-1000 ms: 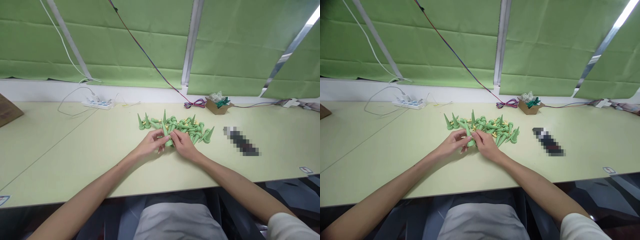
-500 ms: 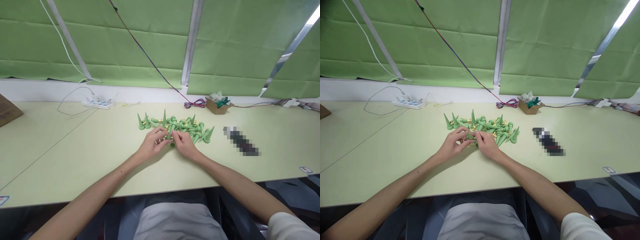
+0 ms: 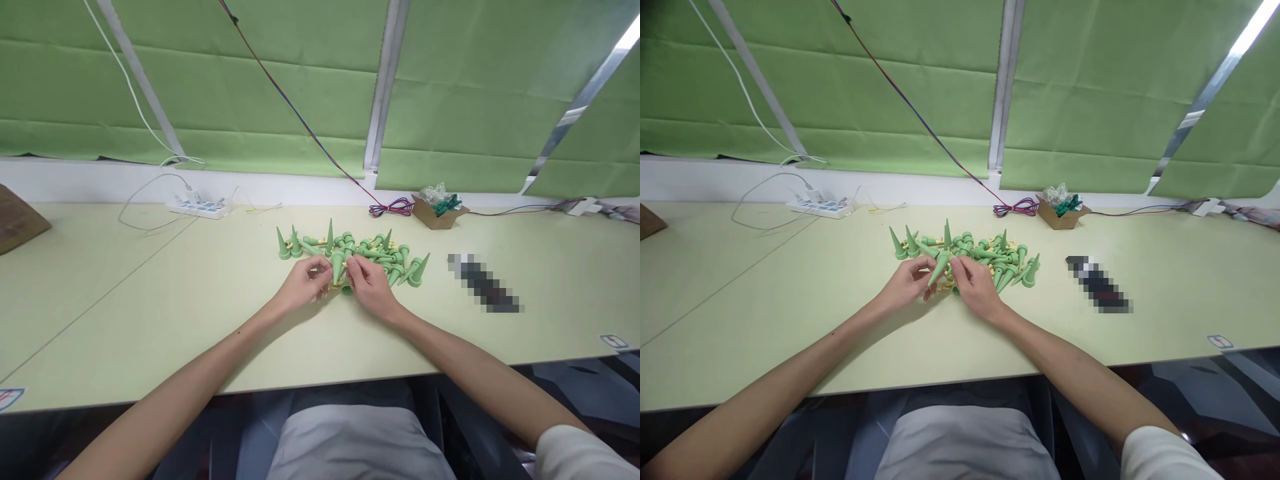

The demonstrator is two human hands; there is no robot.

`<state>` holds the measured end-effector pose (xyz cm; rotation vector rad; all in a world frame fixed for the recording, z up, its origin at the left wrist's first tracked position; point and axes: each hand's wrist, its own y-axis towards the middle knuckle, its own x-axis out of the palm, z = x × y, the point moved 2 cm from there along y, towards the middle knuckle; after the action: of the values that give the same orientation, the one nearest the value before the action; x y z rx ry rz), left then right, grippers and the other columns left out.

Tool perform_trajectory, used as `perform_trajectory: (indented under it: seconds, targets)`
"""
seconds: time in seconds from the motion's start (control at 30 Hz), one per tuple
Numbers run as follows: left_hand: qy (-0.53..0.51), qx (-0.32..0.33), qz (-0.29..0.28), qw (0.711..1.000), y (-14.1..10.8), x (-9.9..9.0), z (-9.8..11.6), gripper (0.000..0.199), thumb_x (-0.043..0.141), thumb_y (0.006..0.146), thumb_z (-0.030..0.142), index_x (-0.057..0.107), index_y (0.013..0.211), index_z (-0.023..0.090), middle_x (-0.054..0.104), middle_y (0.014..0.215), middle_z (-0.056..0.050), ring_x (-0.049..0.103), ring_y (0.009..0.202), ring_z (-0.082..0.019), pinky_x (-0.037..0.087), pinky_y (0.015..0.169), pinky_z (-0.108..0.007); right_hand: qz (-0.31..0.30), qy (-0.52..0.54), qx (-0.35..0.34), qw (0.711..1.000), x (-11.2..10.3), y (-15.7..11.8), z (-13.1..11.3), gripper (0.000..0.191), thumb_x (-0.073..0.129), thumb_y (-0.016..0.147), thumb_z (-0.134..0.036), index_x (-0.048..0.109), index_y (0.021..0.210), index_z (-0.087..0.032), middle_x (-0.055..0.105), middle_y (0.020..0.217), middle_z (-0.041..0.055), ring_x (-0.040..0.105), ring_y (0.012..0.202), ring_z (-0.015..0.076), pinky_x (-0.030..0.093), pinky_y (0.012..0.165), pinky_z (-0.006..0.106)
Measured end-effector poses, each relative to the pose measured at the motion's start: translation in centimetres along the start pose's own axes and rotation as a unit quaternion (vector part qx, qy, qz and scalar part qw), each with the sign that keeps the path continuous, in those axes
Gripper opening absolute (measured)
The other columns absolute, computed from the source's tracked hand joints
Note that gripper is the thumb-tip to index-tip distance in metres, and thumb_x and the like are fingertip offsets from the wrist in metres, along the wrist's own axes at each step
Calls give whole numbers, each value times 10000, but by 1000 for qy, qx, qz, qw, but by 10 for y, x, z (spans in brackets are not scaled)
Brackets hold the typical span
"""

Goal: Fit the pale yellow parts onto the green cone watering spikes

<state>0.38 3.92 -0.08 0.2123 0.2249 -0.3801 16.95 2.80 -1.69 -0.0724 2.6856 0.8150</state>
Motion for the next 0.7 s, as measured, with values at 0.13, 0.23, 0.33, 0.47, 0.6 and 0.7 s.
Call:
perform_trajectory:
  seconds: [0.13,0.23,0.33,0.47,0.6,0.7]
  targets:
    - [-61,-27,-43,997,2,2,-2,273,685,814,404,576,732,168,559,578,11,530,459,-114,430,459,-251,-5,-5,0,1000,-1,0,0,437,407,1007,-487,425,665,-215,435,580,-28,397,532,124,306,528,282]
    - [-97,-32,-52,993,1,3,0,319,678,832,437,585,709,157,560,577,-1,518,466,-109,423,463,-249,-8,-1,5,1000,-1,1,1,417,430,1001,-472,450,678,-210,432,581,-33,391,531,120,298,525,277]
    - [-135,-38,-59,988,1,5,1,414,600,883,519,585,693,151,563,582,-19,517,475,-111,431,471,-254,-8,-1,8,1000,0,1,1,411,441,997,-469,457,680,-208,429,579,-37,387,529,117,297,525,273]
    - [-170,-52,-62,982,2,5,0,502,532,899,601,607,703,145,576,601,-37,539,507,-124,430,452,-246,-9,-3,3,1000,-1,1,1,425,429,1000,-479,446,672,-209,430,577,-36,387,528,117,299,526,274]
    - [-162,-49,-82,982,2,5,-1,487,564,885,596,603,708,144,570,637,-30,542,529,-113,431,448,-232,-14,-3,-5,1000,-1,0,0,422,421,1005,-472,440,674,-211,434,578,-35,392,528,119,306,528,275]
    - [-151,-53,-85,983,0,4,-1,445,614,859,583,596,762,150,547,628,-11,547,526,-115,437,448,-234,-19,-1,-4,1000,-1,0,0,424,411,1007,-478,433,676,-214,440,583,-31,398,531,122,312,532,276]
